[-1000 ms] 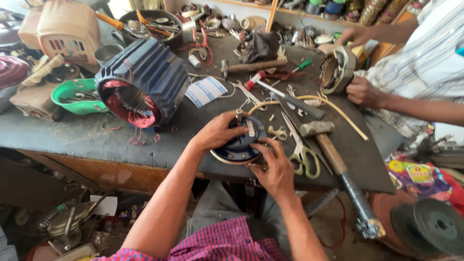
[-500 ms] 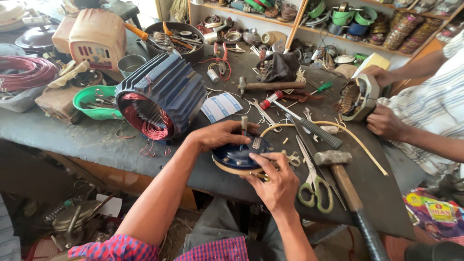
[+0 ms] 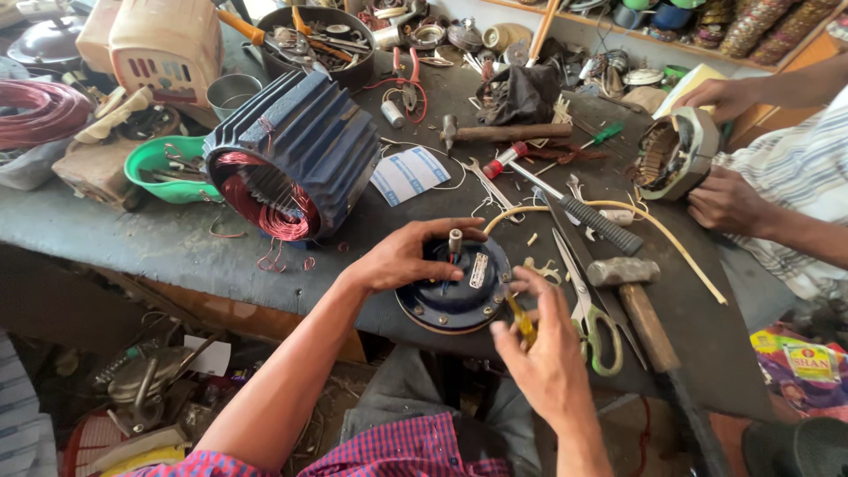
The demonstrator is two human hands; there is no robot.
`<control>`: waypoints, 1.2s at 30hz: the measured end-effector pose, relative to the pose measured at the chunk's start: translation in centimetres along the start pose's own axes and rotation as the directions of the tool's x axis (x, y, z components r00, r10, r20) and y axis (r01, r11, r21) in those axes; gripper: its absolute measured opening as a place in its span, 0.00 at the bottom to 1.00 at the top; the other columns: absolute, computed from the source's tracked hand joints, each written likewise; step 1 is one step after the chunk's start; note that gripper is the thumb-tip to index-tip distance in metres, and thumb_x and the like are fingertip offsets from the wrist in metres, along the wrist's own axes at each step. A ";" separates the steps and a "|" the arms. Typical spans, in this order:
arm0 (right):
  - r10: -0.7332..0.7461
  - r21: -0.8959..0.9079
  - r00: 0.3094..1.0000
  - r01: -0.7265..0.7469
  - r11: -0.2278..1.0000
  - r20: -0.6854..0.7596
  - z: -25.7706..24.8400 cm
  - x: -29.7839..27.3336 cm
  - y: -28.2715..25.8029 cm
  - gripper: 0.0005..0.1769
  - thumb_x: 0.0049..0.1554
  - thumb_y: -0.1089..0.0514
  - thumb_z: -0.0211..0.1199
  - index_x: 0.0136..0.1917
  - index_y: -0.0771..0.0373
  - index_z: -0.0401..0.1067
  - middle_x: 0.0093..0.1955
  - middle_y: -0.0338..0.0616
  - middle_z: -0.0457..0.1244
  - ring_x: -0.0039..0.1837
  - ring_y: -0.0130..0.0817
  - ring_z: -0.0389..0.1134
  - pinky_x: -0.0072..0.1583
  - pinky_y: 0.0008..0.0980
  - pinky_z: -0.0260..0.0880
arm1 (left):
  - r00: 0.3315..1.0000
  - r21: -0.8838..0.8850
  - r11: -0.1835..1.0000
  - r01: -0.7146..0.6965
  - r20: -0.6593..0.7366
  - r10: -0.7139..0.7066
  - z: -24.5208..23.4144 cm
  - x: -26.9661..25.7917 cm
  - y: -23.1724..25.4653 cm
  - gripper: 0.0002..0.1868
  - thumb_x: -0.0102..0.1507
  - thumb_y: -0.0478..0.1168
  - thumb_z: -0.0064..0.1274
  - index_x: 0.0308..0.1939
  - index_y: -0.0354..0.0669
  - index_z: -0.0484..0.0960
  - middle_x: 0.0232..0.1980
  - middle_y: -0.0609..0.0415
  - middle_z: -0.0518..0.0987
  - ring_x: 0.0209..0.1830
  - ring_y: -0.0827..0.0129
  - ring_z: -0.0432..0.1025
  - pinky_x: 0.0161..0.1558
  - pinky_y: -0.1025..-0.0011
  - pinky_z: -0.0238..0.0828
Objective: The person uses a screwdriver to tighten screws on a blue circular electrical component while seated at a cluttered workbench. The person repeatedly adjusts and secures wires connected to the component throughout the clip.
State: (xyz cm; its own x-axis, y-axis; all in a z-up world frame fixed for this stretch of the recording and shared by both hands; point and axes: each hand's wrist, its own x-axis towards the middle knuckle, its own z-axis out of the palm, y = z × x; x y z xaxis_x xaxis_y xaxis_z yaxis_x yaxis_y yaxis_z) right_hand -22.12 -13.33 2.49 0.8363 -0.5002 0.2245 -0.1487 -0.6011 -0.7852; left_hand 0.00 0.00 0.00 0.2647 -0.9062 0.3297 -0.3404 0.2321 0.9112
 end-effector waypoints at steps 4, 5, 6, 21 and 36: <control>-0.321 -0.127 0.942 0.309 0.943 -0.094 -0.7 -0.6 -0.7 0.25 0.60 0.69 0.57 0.70 0.64 0.70 0.60 0.50 0.63 0.54 0.37 0.70 0.54 0.35 0.73 | 0.995 -0.048 0.996 0.072 -0.069 -0.075 0.6 -0.7 0.4 0.39 0.60 0.37 0.62 0.75 0.41 0.66 0.65 0.54 0.81 0.67 0.72 0.72 0.69 0.69 0.65; -0.306 -0.121 0.945 0.293 0.949 -0.116 -0.7 -0.8 -0.8 0.23 0.59 0.69 0.59 0.68 0.64 0.72 0.59 0.49 0.65 0.54 0.37 0.71 0.54 0.35 0.73 | 0.990 -0.037 0.994 0.102 -0.092 -0.105 0.8 -0.8 0.4 0.38 0.61 0.37 0.61 0.74 0.41 0.67 0.64 0.55 0.82 0.66 0.73 0.72 0.67 0.69 0.67; -0.291 -0.114 0.947 0.277 0.954 -0.137 -0.6 -0.8 -1.0 0.22 0.58 0.68 0.60 0.65 0.64 0.74 0.57 0.49 0.66 0.54 0.38 0.72 0.54 0.35 0.73 | 0.991 0.028 0.997 0.075 -0.113 -0.071 1.0 -0.8 0.4 0.37 0.61 0.38 0.62 0.73 0.40 0.68 0.64 0.53 0.82 0.65 0.72 0.73 0.67 0.69 0.67; -0.418 -0.132 0.866 0.397 0.908 -0.275 2.3 -1.5 -2.0 0.13 0.59 0.65 0.64 0.58 0.67 0.76 0.58 0.50 0.71 0.60 0.43 0.75 0.59 0.35 0.75 | 0.969 0.333 0.922 0.196 -0.213 -0.129 1.7 0.1 -0.4 0.31 0.60 0.48 0.62 0.65 0.44 0.78 0.45 0.43 0.85 0.47 0.58 0.79 0.53 0.64 0.72; -0.410 -0.306 0.866 0.323 0.896 -0.286 4.1 -0.7 -1.4 0.15 0.60 0.61 0.65 0.60 0.64 0.77 0.55 0.49 0.72 0.53 0.44 0.76 0.51 0.37 0.77 | 0.967 0.321 0.936 0.146 -0.245 -0.067 1.9 0.3 -0.6 0.28 0.60 0.45 0.62 0.63 0.39 0.79 0.51 0.43 0.85 0.53 0.61 0.80 0.56 0.65 0.71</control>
State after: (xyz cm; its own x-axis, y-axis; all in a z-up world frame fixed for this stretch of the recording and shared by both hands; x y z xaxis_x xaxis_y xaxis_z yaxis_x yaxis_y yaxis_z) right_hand -20.36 -9.60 1.05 0.6342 -0.3652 0.6815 -0.0245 -0.8905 -0.4544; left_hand -1.44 -1.08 -0.97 0.4999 -0.8055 0.3183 -0.5697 -0.0290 0.8213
